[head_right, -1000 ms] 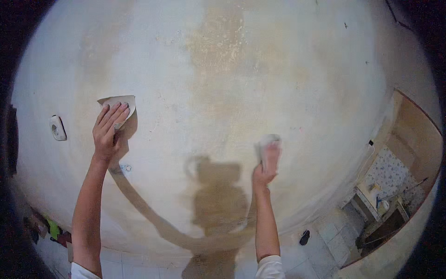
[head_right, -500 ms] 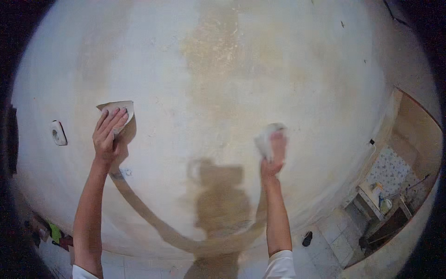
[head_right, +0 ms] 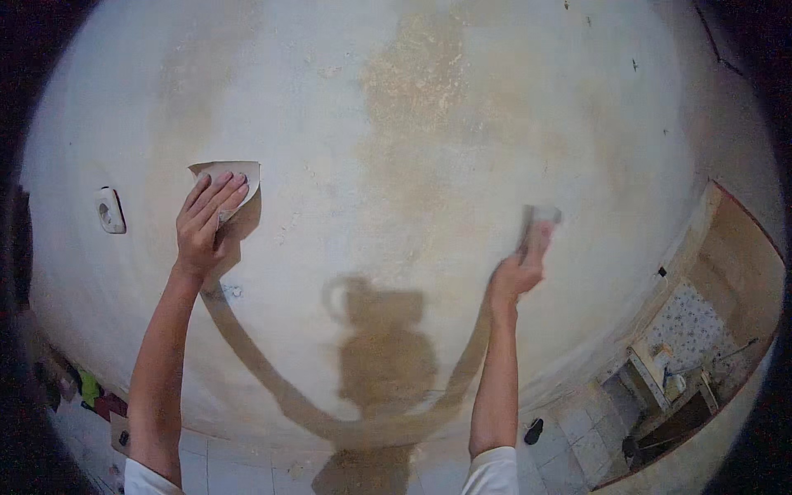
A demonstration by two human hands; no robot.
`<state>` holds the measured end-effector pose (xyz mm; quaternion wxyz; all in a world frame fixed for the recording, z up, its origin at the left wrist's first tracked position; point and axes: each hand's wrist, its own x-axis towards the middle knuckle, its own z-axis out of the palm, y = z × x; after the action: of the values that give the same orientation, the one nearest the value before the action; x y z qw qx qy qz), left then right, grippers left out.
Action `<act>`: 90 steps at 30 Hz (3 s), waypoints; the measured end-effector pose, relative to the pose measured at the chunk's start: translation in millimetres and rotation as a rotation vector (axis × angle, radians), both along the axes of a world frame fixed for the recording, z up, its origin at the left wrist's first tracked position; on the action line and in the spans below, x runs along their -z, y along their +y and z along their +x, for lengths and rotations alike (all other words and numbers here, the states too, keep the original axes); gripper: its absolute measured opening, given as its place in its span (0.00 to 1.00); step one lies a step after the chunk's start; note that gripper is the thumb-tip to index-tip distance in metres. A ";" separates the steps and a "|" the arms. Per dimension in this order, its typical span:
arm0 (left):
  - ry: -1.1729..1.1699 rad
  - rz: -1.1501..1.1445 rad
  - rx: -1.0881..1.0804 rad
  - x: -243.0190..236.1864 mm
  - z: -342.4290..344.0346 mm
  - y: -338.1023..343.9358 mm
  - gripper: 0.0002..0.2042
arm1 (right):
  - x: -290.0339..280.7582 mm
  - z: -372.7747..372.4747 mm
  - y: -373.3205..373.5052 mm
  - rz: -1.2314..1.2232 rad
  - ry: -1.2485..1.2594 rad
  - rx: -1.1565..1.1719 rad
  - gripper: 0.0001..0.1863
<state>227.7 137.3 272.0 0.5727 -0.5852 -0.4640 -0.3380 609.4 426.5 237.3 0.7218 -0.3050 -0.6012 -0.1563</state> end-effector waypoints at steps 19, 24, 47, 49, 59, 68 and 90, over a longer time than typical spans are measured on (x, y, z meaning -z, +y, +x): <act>0.011 -0.011 0.001 -1.9 3.9 -1.2 0.18 | -73.6 -110.4 -77.0 0.057 0.034 -0.113 0.28; 0.013 0.009 -0.006 2.5 -2.2 0.6 0.20 | -58.7 -163.9 -132.6 0.242 -0.648 -0.248 0.43; -0.010 -0.009 0.013 1.5 0.5 0.6 0.20 | -31.5 -170.6 -133.1 0.281 -0.656 -0.251 0.37; -0.012 -0.008 0.006 2.2 -1.6 -1.7 0.21 | -1.4 -185.7 -148.7 0.269 -0.959 -0.334 0.37; 0.002 0.005 0.006 2.6 -0.7 1.2 0.20 | -27.7 -169.1 -142.9 0.302 -0.551 -0.225 0.40; 0.000 0.005 -0.011 2.3 -1.0 2.1 0.20 | -32.4 -152.3 -126.8 0.289 -0.579 -0.243 0.37; 0.001 0.019 -0.021 3.3 0.6 2.4 0.20 | -19.7 -145.3 -125.1 0.284 -0.622 -0.283 0.38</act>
<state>228.2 139.8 268.7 0.5818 -0.5751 -0.4668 -0.3360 464.1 301.3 257.0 0.5543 -0.0539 -0.8004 -0.2220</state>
